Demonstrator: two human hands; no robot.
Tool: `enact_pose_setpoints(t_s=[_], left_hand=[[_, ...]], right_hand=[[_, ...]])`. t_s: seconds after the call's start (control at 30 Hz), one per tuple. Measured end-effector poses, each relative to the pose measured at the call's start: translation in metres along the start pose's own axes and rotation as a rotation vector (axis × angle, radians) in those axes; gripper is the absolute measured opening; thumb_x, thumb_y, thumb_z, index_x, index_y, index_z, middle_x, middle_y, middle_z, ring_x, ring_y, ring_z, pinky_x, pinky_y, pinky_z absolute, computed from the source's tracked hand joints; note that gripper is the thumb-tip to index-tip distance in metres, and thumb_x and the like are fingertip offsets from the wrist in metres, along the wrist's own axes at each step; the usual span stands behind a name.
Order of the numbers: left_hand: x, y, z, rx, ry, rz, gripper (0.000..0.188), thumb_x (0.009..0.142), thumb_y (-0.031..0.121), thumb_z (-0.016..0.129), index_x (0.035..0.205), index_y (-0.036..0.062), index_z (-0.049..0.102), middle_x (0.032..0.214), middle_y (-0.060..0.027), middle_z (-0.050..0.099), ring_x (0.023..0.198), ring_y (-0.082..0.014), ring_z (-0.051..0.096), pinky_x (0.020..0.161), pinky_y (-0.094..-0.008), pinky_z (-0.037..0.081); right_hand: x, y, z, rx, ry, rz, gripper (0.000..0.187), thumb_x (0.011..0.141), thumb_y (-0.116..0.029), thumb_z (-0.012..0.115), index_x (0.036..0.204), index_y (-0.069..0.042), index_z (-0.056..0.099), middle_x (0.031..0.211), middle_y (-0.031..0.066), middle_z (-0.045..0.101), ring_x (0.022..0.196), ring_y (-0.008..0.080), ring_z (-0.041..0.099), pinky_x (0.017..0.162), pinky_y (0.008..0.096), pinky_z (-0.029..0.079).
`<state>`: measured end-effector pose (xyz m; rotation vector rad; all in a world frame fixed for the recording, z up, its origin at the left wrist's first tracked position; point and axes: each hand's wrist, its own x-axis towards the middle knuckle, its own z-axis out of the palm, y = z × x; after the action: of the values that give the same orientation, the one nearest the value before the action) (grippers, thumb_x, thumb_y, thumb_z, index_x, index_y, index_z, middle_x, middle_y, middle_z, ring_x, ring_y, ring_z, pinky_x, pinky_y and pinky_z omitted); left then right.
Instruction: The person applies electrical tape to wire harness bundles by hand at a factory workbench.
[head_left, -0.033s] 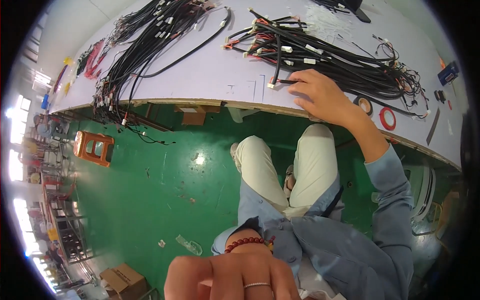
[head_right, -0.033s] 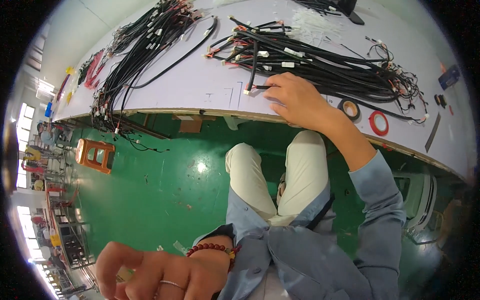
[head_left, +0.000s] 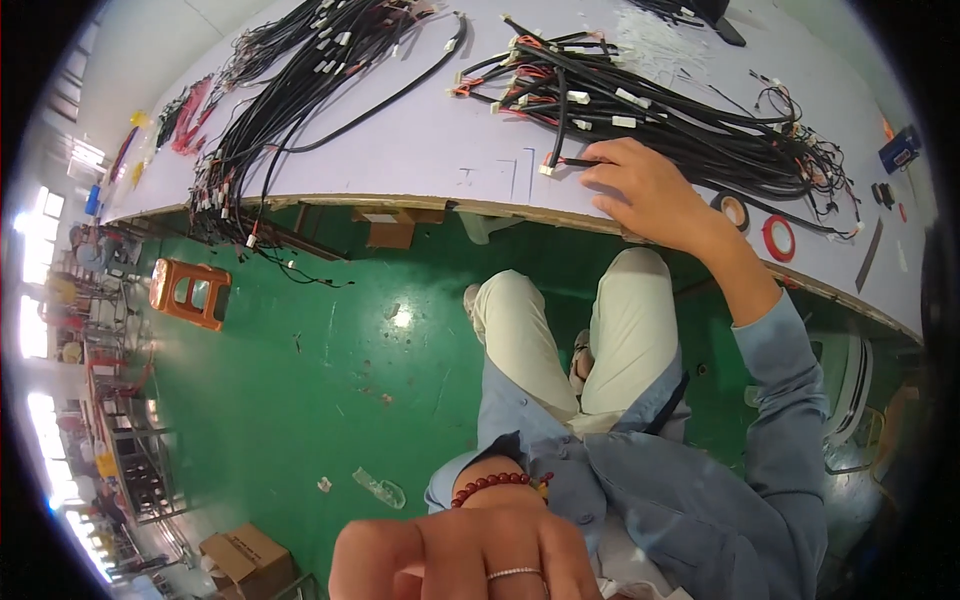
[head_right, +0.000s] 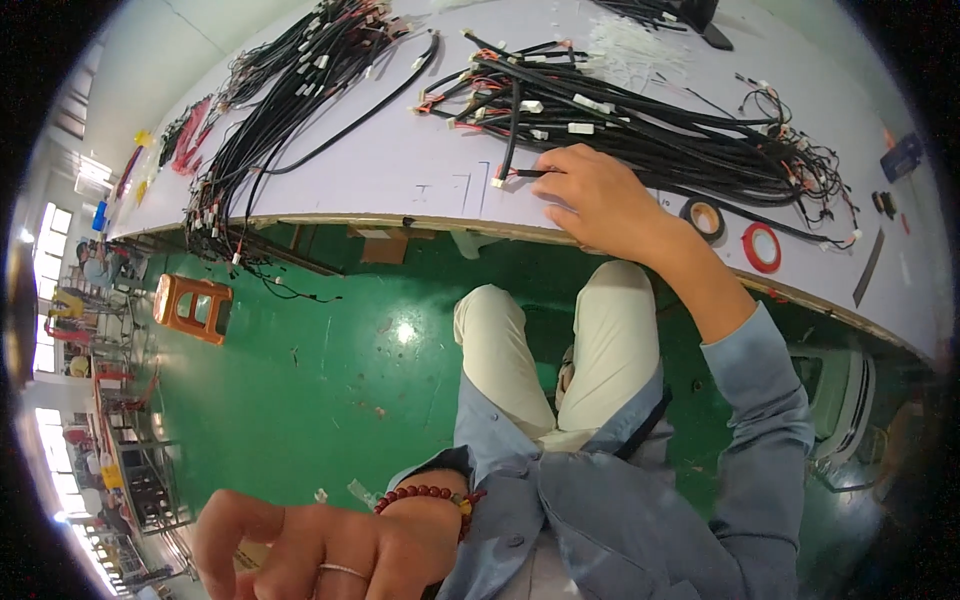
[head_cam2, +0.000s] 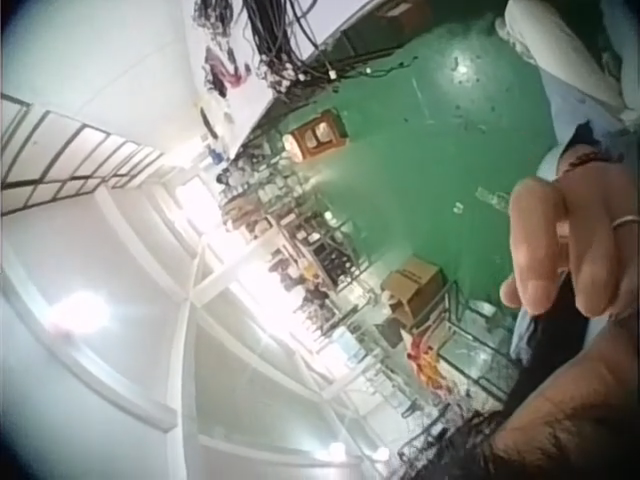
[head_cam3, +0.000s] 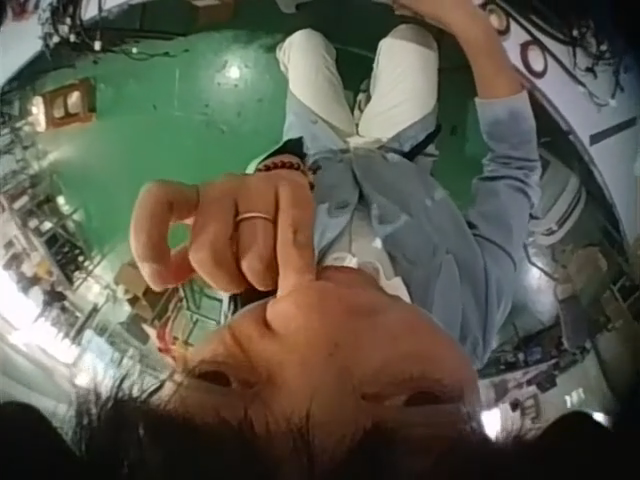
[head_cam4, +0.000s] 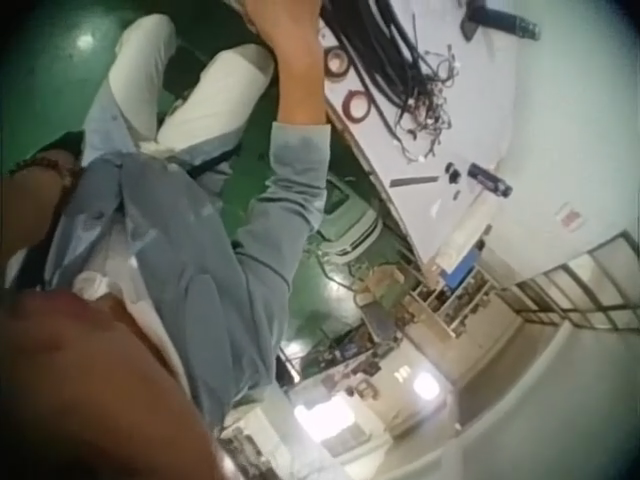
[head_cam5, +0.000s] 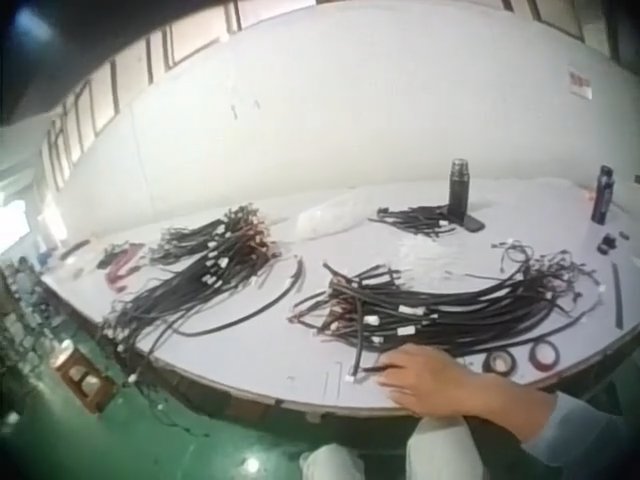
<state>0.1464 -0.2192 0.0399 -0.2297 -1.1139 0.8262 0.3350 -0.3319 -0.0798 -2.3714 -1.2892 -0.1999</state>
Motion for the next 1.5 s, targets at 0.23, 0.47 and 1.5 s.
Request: enact_pose_setpoints(t_s=[0.23,0.47,1.5], left_hand=[[0.005,0.028,0.002,0.46,-0.185,0.028,0.009,0.094,0.015,0.047,0.092,0.0126,0.039,0.049,-0.0001,0.044,0.04,-0.0083,0.041,0.058,-0.0265,0.049],[0.004,0.05,0.0,0.823,-0.352,-0.105,0.032,0.082,-0.012,0.049,0.083,0.0142,0.031,0.045,0.0046,0.034,0.04,-0.0041,0.038,0.07,-0.0275,0.05],[-0.028,0.075,-0.08,0.891,0.509,-0.498,0.026,0.103,0.024,0.026,0.105,0.0082,0.046,0.051,0.0054,0.023,0.037,-0.006,0.016,0.048,-0.0232,0.034]], right_hand=[[-0.002,0.001,0.006,-0.012,0.016,-0.024,0.024,0.075,-0.009,0.065,0.098,-0.001,0.063,0.118,0.0134,0.055,0.11,0.0311,0.051,0.093,0.0374,0.043],[-0.002,0.0,0.006,-0.012,0.02,-0.01,0.027,0.075,-0.007,0.064,0.102,-0.002,0.062,0.121,0.0136,0.054,0.112,0.0311,0.051,0.095,0.0371,0.042],[-0.009,0.005,0.012,-0.026,0.055,-0.029,0.028,0.075,-0.007,0.063,0.102,-0.001,0.061,0.122,0.0137,0.053,0.112,0.0319,0.05,0.096,0.0379,0.041]])
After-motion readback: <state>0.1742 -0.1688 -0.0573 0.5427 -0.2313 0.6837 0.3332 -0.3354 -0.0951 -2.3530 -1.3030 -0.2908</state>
